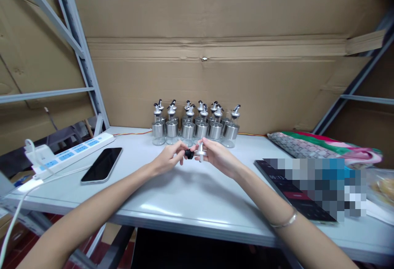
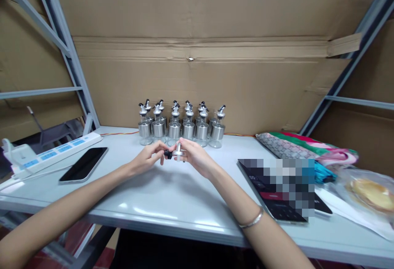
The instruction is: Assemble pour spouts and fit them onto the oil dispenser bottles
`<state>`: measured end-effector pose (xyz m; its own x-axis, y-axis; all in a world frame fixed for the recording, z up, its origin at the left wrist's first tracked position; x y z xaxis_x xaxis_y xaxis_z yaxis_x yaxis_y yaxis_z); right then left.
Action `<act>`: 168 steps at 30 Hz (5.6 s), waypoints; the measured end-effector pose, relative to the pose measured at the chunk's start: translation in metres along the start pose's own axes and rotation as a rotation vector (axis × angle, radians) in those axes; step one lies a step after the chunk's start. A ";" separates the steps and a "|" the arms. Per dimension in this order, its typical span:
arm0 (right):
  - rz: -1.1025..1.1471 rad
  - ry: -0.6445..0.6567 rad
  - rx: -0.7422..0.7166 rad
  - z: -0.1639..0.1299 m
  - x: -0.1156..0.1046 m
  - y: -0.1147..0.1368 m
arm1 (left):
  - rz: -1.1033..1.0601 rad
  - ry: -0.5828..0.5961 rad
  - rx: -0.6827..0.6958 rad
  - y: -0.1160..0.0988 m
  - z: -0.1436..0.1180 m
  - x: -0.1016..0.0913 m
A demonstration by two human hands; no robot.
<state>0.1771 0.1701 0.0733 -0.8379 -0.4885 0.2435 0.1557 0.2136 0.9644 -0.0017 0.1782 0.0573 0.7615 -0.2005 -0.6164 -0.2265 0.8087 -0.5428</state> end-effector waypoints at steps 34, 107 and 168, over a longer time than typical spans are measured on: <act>0.050 -0.130 -0.091 0.004 -0.004 0.001 | 0.330 -0.087 0.291 -0.010 0.000 -0.004; -1.023 -0.345 -0.578 -0.008 0.010 -0.002 | 0.505 0.046 0.320 -0.007 0.003 0.004; -0.924 -0.102 -0.313 -0.006 0.011 -0.010 | 0.524 0.180 0.174 -0.011 0.003 0.005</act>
<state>0.1696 0.1581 0.0666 -0.7383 -0.2719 -0.6172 -0.4651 -0.4575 0.7579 0.0065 0.1697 0.0615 0.4559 0.1729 -0.8731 -0.4309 0.9012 -0.0466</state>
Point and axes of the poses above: each hand's wrist, its own z-axis towards the middle knuckle, its own x-axis out of the palm, y = z × x, the point moved 2 cm from there along z, towards the middle knuckle, and after that the axes turned 13 degrees about x, right-handed, at the moved point
